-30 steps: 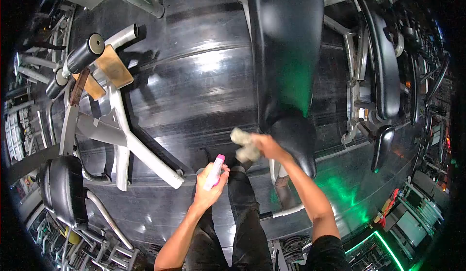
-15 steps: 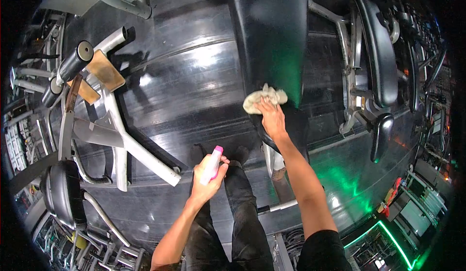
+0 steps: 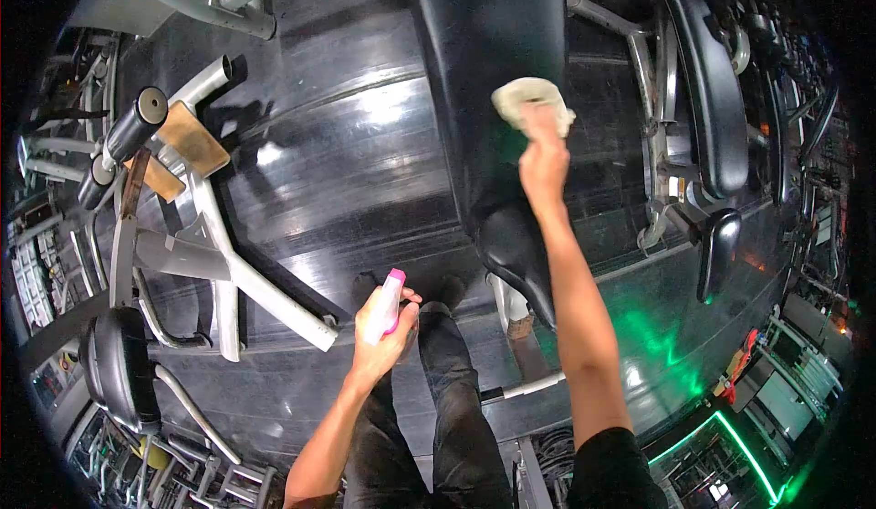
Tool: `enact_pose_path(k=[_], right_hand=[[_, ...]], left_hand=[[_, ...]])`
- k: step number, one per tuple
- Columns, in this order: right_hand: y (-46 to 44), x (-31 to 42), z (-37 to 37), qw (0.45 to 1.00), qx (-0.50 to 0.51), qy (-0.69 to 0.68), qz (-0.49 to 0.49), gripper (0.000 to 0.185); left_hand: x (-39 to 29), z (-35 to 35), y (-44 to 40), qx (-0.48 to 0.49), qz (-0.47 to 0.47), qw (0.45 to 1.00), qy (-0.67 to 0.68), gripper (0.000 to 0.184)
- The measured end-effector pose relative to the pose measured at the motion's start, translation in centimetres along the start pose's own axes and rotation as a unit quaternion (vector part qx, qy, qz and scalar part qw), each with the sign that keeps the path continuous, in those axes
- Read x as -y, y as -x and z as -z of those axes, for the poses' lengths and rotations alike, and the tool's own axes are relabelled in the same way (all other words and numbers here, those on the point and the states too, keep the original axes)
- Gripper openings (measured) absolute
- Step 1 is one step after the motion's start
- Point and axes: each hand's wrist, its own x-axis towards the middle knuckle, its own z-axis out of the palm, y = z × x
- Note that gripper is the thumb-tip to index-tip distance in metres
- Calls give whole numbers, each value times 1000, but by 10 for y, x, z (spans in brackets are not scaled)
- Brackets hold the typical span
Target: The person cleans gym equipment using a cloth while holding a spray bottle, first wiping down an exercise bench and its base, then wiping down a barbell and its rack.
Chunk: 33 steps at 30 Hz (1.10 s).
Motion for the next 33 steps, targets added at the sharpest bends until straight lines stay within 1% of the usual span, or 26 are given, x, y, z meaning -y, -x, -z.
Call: enact_pose_path(k=[1,3,4,5,6,7,8,10,11,12,13,14,15,17,19,21,22,23,24,25,27,29,31,33], right_hand=[[7,-12,-13,997,47,24,58,43],[39,-18,-27,985,110,115,64,45],[49,-17,-21,982,144,120,32,45],[64,-27,-15,982,145,119,31,45],[80,-40,-7,968,200,142,61,44],[92,-54,4,949,252,167,89,43],[98,-65,15,949,249,173,86,43],[104,-81,31,928,343,143,-22,35],[93,-75,36,928,343,145,-21,35],[79,-72,40,910,344,195,-126,32],[64,-64,45,880,339,240,-229,30],[54,-58,49,892,255,173,-330,27],[61,-86,41,913,188,85,-353,28],[54,-70,39,948,97,11,-303,29],[61,-40,27,980,92,27,-177,32],[75,-29,9,981,194,-31,-3,33],[89,-24,3,964,264,25,33,33],[104,-25,-1,937,332,81,69,34],[115,-32,-5,917,381,112,29,33],[117,-37,-1,917,382,113,26,33],[118,-48,5,934,338,112,20,33],[117,-53,12,938,319,137,2,34],[114,-63,12,945,287,155,-33,38],[114,-71,9,945,280,168,-25,38]], left_hand=[[-1,-3,-1,9,-10,1000,-7,21],[-2,-7,-6,19,-22,999,-17,21],[-2,-8,-9,27,-68,996,-58,21],[-3,-10,-10,35,-112,988,-99,21],[-4,-12,-10,37,-111,988,-98,21],[-7,-14,-11,36,-68,995,-66,20],[-10,-17,-13,35,-27,998,-34,20],[-18,-23,-12,55,-23,998,-16,20],[-20,-25,-11,70,-17,997,-1,20],[-22,-28,-11,72,-17,997,-1,20],[-23,-30,-10,91,-21,996,-14,20],[-24,-32,-10,110,-25,993,-26,20],[-24,-34,-10,111,-25,993,-28,20],[-19,-39,-10,110,-51,992,-46,20],[-14,-42,-9,114,-37,992,-29,19],[-12,-45,-8,126,-74,988,-53,17],[-13,-45,-7,127,-73,988,-52,17],[-15,-44,-6,140,-27,989,-37,17],[-17,-46,-5,153,18,988,-23,17],[-16,-48,-5,155,20,987,-23,17],[-15,-47,-7,152,-51,986,-52,16],[-19,-46,-7,153,-47,985,-70,16],[-22,-43,-8,155,-43,983,-90,17],[-23,-41,-7,149,-2,987,-64,18]])
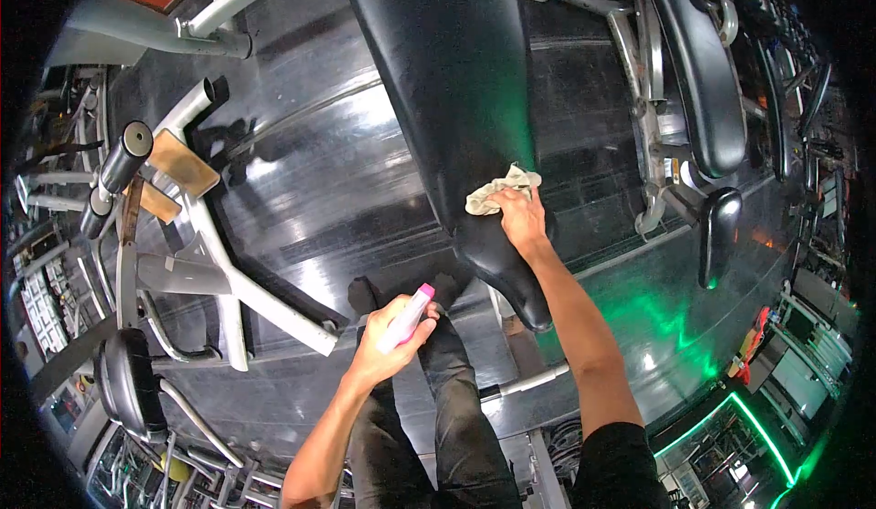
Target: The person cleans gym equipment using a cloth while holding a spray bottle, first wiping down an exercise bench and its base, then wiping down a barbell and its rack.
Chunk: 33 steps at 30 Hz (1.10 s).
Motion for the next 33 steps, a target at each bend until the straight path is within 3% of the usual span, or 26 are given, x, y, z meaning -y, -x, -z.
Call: enact_pose_path(k=[4,6,8,10,12,13,15,16,18,19,20,22,26,28,30,31,32,33], right_hand=[[-2,0,13,999,27,37,-1,38],[2,-23,14,997,-17,80,2,38],[4,-48,37,978,55,49,-197,37],[19,-102,40,942,128,41,-309,37],[35,-124,59,898,186,6,-399,41],[45,-133,56,897,185,7,-400,41],[61,-148,39,885,-26,-138,-444,36],[58,-143,41,884,-28,-139,-444,36],[42,-126,45,844,-161,-292,-421,33],[33,-135,30,831,-233,-353,-362,32],[15,-109,53,827,-251,-374,-337,34],[-25,-78,81,754,-319,-497,-288,34],[-115,-18,138,670,-407,-598,-165,39],[-148,29,167,710,-444,-534,-115,31],[-174,61,174,805,-445,-376,-108,27],[-196,60,157,834,-481,-270,-14,26],[-205,68,147,845,-470,-251,43,27],[-211,79,135,880,-433,-196,25,29]], left_hand=[[3,6,3,-9,-8,1000,4,19],[2,8,3,1,-11,1000,-19,20],[13,8,3,-5,-55,998,-26,20],[21,5,4,-7,-101,995,-28,20],[24,4,4,5,-2,1000,4,19],[23,1,4,5,-11,1000,-1,19],[22,-5,6,0,1,1000,19,19],[22,-8,7,-6,13,999,39,18],[21,-13,5,-1,5,999,37,18],[18,-15,5,8,-2,1000,26,18],[15,-17,4,17,-10,1000,16,18],[20,-20,0,30,-46,998,-12,21],[13,-24,-6,24,-66,997,-12,22],[11,-25,-7,19,-66,997,-24,22],[10,-27,-8,2,-25,1000,15,19],[4,-27,-8,5,17,999,39,20],[4,-26,-9,2,17,999,38,20],[5,-26,-10,-6,-16,1000,22,20]])
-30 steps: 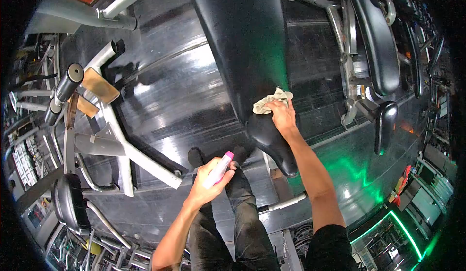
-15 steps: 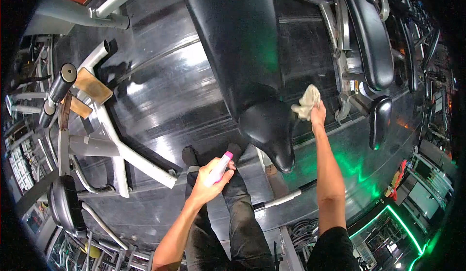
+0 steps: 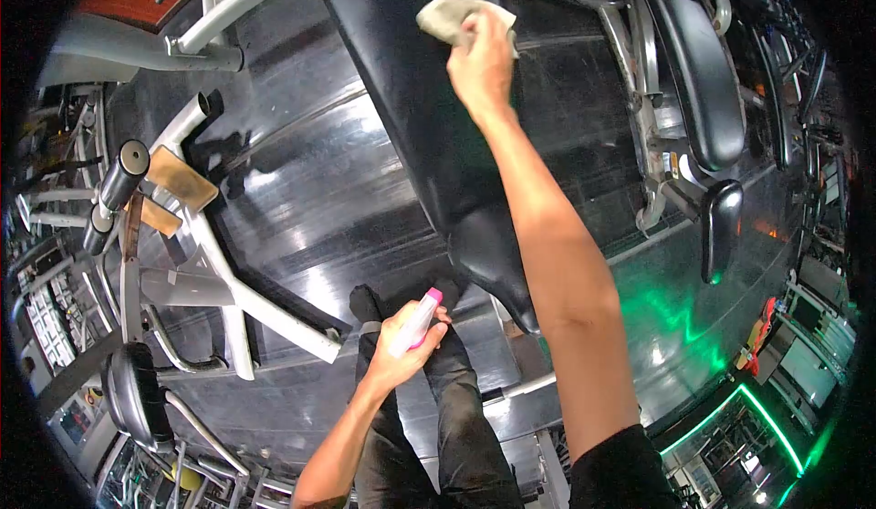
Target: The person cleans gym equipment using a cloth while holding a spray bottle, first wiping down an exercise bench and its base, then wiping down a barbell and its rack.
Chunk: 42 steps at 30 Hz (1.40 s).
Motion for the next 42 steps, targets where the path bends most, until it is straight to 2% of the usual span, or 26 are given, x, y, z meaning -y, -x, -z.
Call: enact_pose_path(k=[1,2,3,5,6,9,10,15,18,21,22,24,26,28,29,30,31,32,33,35,36,37,38,39,40,42], right_hand=[[3,11,-7,997,46,62,-1,31],[5,17,-6,983,141,107,-56,41],[3,23,-9,982,146,104,-58,41],[-2,26,-10,984,52,173,-12,54],[-6,27,-8,980,71,183,16,65],[-3,2,-25,968,141,186,90,72],[1,-2,-23,980,141,120,78,75],[62,-19,13,969,203,99,103,75],[124,-44,57,949,279,126,72,75],[188,-75,103,929,348,120,-34,74],[208,-87,115,913,374,135,-89,72],[218,-101,132,906,387,128,-116,63],[209,-114,138,896,402,125,-140,58],[199,-143,132,902,381,51,-195,44],[168,-124,138,885,381,135,-230,31],[141,-113,146,853,324,25,-409,29],[137,-141,131,858,225,91,-453,33],[88,-91,134,849,170,81,-493,36],[73,-93,126,914,128,-32,-384,40],[32,-94,96,950,95,-148,-257,56],[13,-77,77,970,73,-163,-168,62],[-5,-51,63,995,51,-70,-55,62],[-15,-44,46,998,61,-33,-7,62],[-21,-32,37,991,127,29,32,60],[-14,-32,20,991,123,45,40,61],[10,-44,9,990,120,63,46,62]], left_hand=[[2,2,-2,-7,-33,999,-16,20],[7,4,-5,-18,-88,995,-40,19],[9,7,-2,-21,-83,995,-41,19],[0,11,-4,-22,9,1000,-3,19],[3,14,-5,-17,11,1000,-9,20],[8,18,-7,-26,-51,998,-34,20],[7,19,-7,-25,-48,998,-35,20],[4,20,-12,-36,-11,999,9,20],[1,22,-15,-23,7,1000,6,20],[5,21,-17,-35,-53,998,-24,21],[4,22,-17,-34,-53,998,-25,21],[3,22,-16,-21,-3,1000,23,21],[3,22,-17,-20,1,999,30,21],[5,23,-18,-1,9,1000,13,24],[5,21,-18,0,8,1000,13,24],[4,19,-18,-13,1,1000,22,21],[3,18,-18,-24,-4,999,32,19],[3,16,-18,-23,-6,999,32,19],[4,14,-18,-21,-4,999,30,19],[6,13,-18,-21,-4,999,28,18],[8,12,-17,-14,5,1000,15,19],[10,11,-18,-7,15,1000,2,19],[12,9,-19,-7,17,1000,1,19],[14,7,-21,-7,-16,1000,-24,19],[15,6,-23,-8,-48,998,-48,19],[7,3,-23,-9,-21,999,-32,19]])
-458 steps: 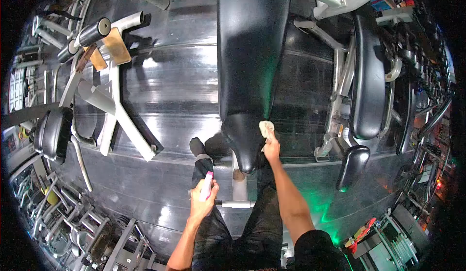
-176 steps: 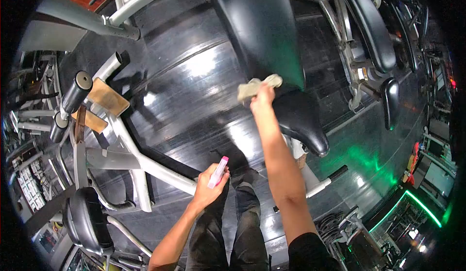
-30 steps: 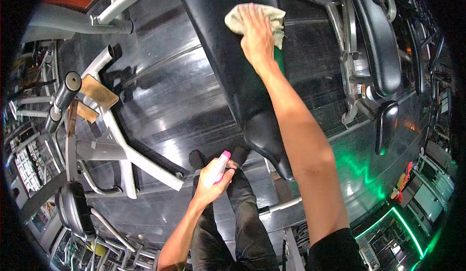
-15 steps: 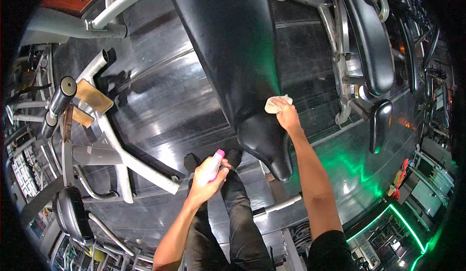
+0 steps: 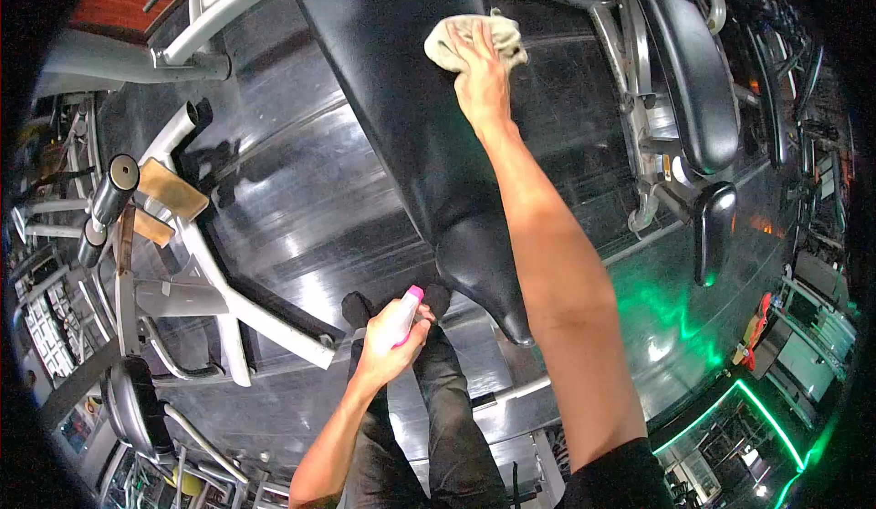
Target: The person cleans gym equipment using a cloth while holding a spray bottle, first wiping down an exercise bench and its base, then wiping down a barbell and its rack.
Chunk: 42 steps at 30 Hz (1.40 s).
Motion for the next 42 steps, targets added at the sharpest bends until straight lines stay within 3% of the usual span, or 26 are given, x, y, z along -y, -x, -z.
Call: enact_pose_path(k=[3,4,5,6,9,10,12,13,15,16,17,19,22,23,24,25,26,28,30,31,33,35,38,39,41,42], right_hand=[[56,-15,17,995,39,-70,-52,69],[80,-23,29,984,51,-137,-102,69],[113,-40,33,974,87,-99,-184,67],[153,-60,35,981,48,-107,-156,63],[255,-101,55,963,166,-114,-181,49],[260,-107,64,963,166,-113,-182,49],[259,-118,70,915,293,-71,-268,41],[244,-115,73,904,335,11,-267,35],[200,-93,90,793,413,57,-445,31],[195,-106,84,763,422,53,-488,29],[169,-73,96,800,324,66,-500,29],[171,-71,79,825,337,184,-416,32],[191,-56,55,835,397,234,-301,24],[183,-36,59,830,430,260,-242,21],[209,-40,38,853,396,313,-134,17],[203,-21,31,833,442,310,-124,15],[200,2,32,849,424,303,-86,13],[209,37,11,887,431,148,-80,14],[225,88,-9,884,445,121,-77,20],[250,94,-33,850,508,136,-32,22],[251,104,-33,853,475,216,18,20],[254,81,-25,860,482,166,0,18],[259,17,5,906,397,65,129,17],[233,10,36,935,344,22,83,18],[202,-13,71,902,407,127,-71,21],[223,-59,66,924,353,136,-43,20]], left_hand=[[-1,-3,-1,-8,9,1000,28,20],[-1,-4,-2,-13,-8,999,36,21],[-3,-3,-2,-15,-8,999,38,21],[-6,-1,-3,-8,8,999,32,22],[-4,3,-4,0,25,1000,10,23],[-3,3,-4,4,24,1000,-7,24],[-3,1,-7,-3,-8,1000,-11,25],[-4,1,-4,-7,-33,999,-16,25],[-8,2,-1,-3,-36,999,-17,26],[-10,2,-1,1,-40,999,-12,26],[-10,2,-2,4,-42,999,-14,26],[-7,1,-1,-13,-10,1000,14,24],[-20,2,0,5,53,999,-13,22],[-19,1,1,6,52,999,-12,22],[-16,0,3,1,57,998,16,21],[-13,-3,3,-4,61,997,44,20],[-10,-5,2,-3,59,997,45,20],[-2,-9,2,-14,-42,999,-9,19],[-3,-8,6,0,6,1000,6,21],[-10,-7,7,10,48,999,15,22],[-15,-5,9,14,47,999,2,23],[-15,0,12,15,44,999,-6,23],[-5,2,10,3,-5,1000,-26,23],[-4,4,11,2,-6,1000,-23,23],[-5,10,18,2,2,999,-45,24],[-3,12,20,-1,1,999,-45,24]])
